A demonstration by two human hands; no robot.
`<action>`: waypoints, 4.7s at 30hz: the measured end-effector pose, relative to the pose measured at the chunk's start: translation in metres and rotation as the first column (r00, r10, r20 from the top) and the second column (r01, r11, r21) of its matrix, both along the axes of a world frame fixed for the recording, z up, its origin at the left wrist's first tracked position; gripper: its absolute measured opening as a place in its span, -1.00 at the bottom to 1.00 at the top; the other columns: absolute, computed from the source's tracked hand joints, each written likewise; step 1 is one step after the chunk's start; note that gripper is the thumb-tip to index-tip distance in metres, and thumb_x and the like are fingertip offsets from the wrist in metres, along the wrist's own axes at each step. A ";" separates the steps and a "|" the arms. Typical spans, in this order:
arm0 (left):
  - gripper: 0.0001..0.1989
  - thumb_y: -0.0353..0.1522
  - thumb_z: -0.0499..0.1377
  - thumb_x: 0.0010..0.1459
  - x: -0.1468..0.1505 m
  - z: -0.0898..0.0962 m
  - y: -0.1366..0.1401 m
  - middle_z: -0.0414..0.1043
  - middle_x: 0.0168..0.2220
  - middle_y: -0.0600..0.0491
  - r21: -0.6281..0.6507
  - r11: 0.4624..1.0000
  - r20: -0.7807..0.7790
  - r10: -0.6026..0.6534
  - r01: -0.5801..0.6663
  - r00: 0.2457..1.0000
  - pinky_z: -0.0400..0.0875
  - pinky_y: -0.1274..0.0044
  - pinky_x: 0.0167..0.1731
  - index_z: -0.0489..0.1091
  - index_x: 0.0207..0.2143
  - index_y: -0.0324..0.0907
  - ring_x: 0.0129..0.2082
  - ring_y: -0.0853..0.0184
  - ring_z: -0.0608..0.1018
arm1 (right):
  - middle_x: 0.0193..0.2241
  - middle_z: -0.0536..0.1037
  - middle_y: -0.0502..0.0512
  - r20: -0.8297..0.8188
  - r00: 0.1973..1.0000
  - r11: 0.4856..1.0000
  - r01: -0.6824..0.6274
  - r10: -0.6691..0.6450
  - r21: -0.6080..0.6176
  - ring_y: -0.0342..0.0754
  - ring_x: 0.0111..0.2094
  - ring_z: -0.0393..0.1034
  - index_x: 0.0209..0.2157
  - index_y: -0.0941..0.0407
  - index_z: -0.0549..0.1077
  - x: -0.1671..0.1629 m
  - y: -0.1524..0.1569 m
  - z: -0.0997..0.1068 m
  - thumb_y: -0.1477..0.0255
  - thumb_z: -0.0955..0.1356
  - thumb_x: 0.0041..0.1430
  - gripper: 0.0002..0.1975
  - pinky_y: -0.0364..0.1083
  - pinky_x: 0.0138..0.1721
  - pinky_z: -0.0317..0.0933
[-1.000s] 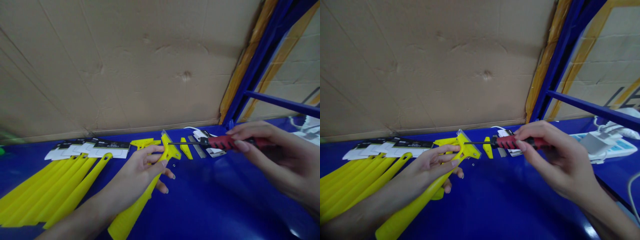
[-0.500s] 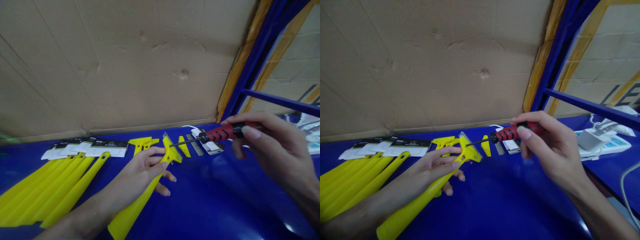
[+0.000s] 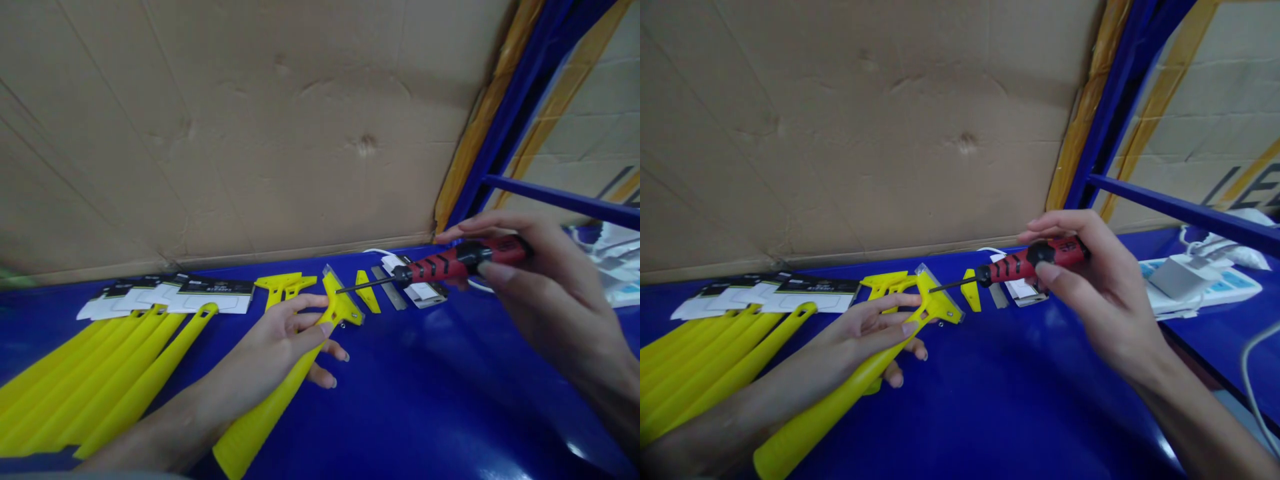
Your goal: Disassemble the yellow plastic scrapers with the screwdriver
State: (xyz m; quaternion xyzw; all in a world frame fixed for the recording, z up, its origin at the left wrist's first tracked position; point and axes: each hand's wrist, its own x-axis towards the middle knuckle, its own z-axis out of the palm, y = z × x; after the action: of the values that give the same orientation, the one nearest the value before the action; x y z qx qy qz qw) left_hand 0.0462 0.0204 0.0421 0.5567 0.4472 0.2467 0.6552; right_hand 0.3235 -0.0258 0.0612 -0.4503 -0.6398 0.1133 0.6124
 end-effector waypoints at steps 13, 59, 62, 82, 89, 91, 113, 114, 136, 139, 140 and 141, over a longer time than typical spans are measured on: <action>-0.25 -0.18 0.43 0.09 0.001 0.001 -0.003 0.58 -0.37 -0.02 -0.010 1.000 0.020 0.006 -0.006 1.000 0.49 0.51 -0.54 0.25 0.24 -0.26 -0.59 0.32 0.58 | -0.31 0.67 0.02 0.036 0.994 0.995 0.100 -0.100 0.010 -0.12 -0.52 0.51 -0.14 -0.02 0.61 0.007 0.002 -0.001 0.31 0.49 0.22 -0.83 -0.14 -0.56 0.35; -0.36 -0.29 0.40 0.14 0.004 -0.016 -0.007 0.61 -0.20 -0.21 -0.135 0.990 0.125 0.061 -0.044 0.990 0.51 0.55 -0.58 0.25 0.19 -0.29 -0.35 0.16 0.68 | -0.31 0.65 0.03 0.026 0.991 0.992 0.127 -0.128 0.023 -0.16 -0.62 0.41 -0.23 0.01 0.54 -0.002 -0.001 -0.001 0.32 0.51 0.18 -0.85 -0.14 -0.64 0.29; -0.31 -0.26 0.42 0.11 0.003 -0.016 -0.007 0.61 -0.20 -0.21 -0.130 0.990 0.121 0.064 -0.048 0.991 0.52 0.54 -0.56 0.25 0.20 -0.30 -0.33 0.14 0.69 | -0.11 0.64 0.02 -0.010 1.000 0.998 0.002 -0.001 0.068 -0.04 -0.29 0.57 -0.10 -0.05 0.52 -0.001 0.000 -0.001 0.41 0.53 0.10 -0.69 -0.08 -0.34 0.45; -0.57 -0.46 0.27 0.28 0.008 0.002 -0.010 0.53 0.09 -0.31 -0.278 0.956 0.076 0.123 -0.098 0.989 0.49 0.66 -0.61 0.24 0.14 -0.33 -0.37 0.32 0.70 | -0.36 0.66 0.00 -0.010 0.994 0.994 0.106 -0.106 0.018 -0.14 -0.59 0.46 -0.27 0.02 0.52 -0.005 0.003 -0.002 0.35 0.50 0.17 -0.87 -0.15 -0.63 0.31; -0.56 -0.42 0.31 0.25 0.007 -0.007 -0.007 0.53 0.09 -0.32 -0.252 0.963 0.121 0.125 -0.091 0.985 0.47 0.68 -0.63 0.27 0.12 -0.31 -0.35 0.30 0.71 | -0.37 0.65 -0.04 -0.026 0.993 0.993 0.115 -0.115 0.009 -0.19 -0.64 0.42 -0.23 0.01 0.49 -0.010 0.003 -0.002 0.34 0.51 0.17 -0.83 -0.18 -0.64 0.31; -0.54 -0.42 0.30 0.26 0.007 -0.007 -0.008 0.53 0.09 -0.34 -0.258 0.961 0.114 0.128 -0.095 0.985 0.47 0.66 -0.62 0.25 0.14 -0.32 -0.34 0.29 0.71 | -0.37 0.65 -0.05 -0.035 0.995 0.996 0.093 -0.093 0.009 -0.17 -0.60 0.46 -0.19 -0.01 0.47 -0.010 0.003 -0.002 0.38 0.52 0.12 -0.76 -0.19 -0.62 0.33; -0.34 -0.38 0.26 0.34 0.002 0.005 -0.010 0.66 -0.26 -0.09 -0.178 0.984 0.107 0.034 -0.014 0.994 0.43 0.74 -0.65 0.05 0.37 -0.33 -0.53 0.43 0.63 | -0.50 0.54 -0.08 -0.326 0.928 0.984 0.174 -0.179 -0.046 -0.13 -0.59 0.44 -0.25 0.06 0.52 -0.004 0.011 0.000 0.40 0.57 -0.08 -0.68 -0.17 -0.60 0.30; -0.34 -0.39 0.25 0.35 0.002 0.006 -0.008 0.66 -0.28 -0.08 -0.178 0.984 0.104 0.038 -0.019 0.994 0.41 0.74 -0.66 0.05 0.37 -0.33 -0.58 0.46 0.60 | -0.51 0.53 -0.08 -0.390 0.907 0.988 0.150 -0.157 -0.048 -0.13 -0.59 0.43 -0.28 0.07 0.51 -0.004 0.012 0.002 0.42 0.57 -0.12 -0.68 -0.18 -0.62 0.28; -0.47 -0.31 0.17 0.39 -0.011 0.022 0.003 0.66 -0.31 -0.05 0.281 0.958 -0.049 -0.044 0.056 0.998 0.45 0.70 -0.60 0.19 0.31 -0.34 -0.65 0.50 0.48 | -0.55 0.57 -0.01 -0.687 0.660 0.943 0.104 -0.304 -0.317 -0.18 -0.56 0.44 -0.52 0.15 0.49 -0.007 0.018 -0.002 0.42 0.61 -0.39 -0.66 -0.28 -0.59 0.37; -0.51 -0.28 0.12 0.40 -0.016 0.016 0.002 0.67 -0.17 -0.03 0.600 0.783 -0.294 0.024 0.165 0.956 0.62 0.53 -0.41 0.25 0.32 -0.20 -0.45 0.34 0.65 | -0.54 0.57 0.01 -0.705 0.641 0.935 0.060 -0.304 -0.349 -0.19 -0.56 0.45 -0.54 0.16 0.49 -0.008 0.019 -0.003 0.42 0.61 -0.40 -0.67 -0.29 -0.58 0.38; -0.54 -0.29 0.10 0.40 -0.019 0.012 0.003 0.65 -0.06 -0.06 0.703 0.672 -0.375 0.074 0.232 0.924 0.66 0.45 -0.25 0.28 0.31 -0.16 -0.29 0.27 0.70 | -0.54 0.57 0.01 -0.710 0.636 0.934 0.052 -0.304 -0.353 -0.19 -0.56 0.45 -0.54 0.15 0.50 -0.007 0.019 -0.003 0.43 0.61 -0.40 -0.68 -0.29 -0.58 0.38; -0.55 -0.33 0.09 0.40 -0.021 0.007 0.004 0.59 0.10 -0.07 0.785 0.536 -0.443 0.136 0.310 0.886 0.63 0.36 -0.05 0.31 0.30 -0.12 -0.08 0.20 0.69 | -0.53 0.58 0.01 -0.714 0.631 0.933 0.047 -0.304 -0.356 -0.19 -0.55 0.44 -0.53 0.15 0.50 -0.007 0.019 -0.003 0.42 0.60 -0.39 -0.68 -0.30 -0.58 0.37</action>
State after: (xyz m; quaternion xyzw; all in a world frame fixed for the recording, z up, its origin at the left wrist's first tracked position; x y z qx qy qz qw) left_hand 0.0247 0.0247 0.0489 0.8646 0.3836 0.2592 0.1952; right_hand 0.3168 -0.0067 0.0582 -0.5106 -0.2514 0.3268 0.7545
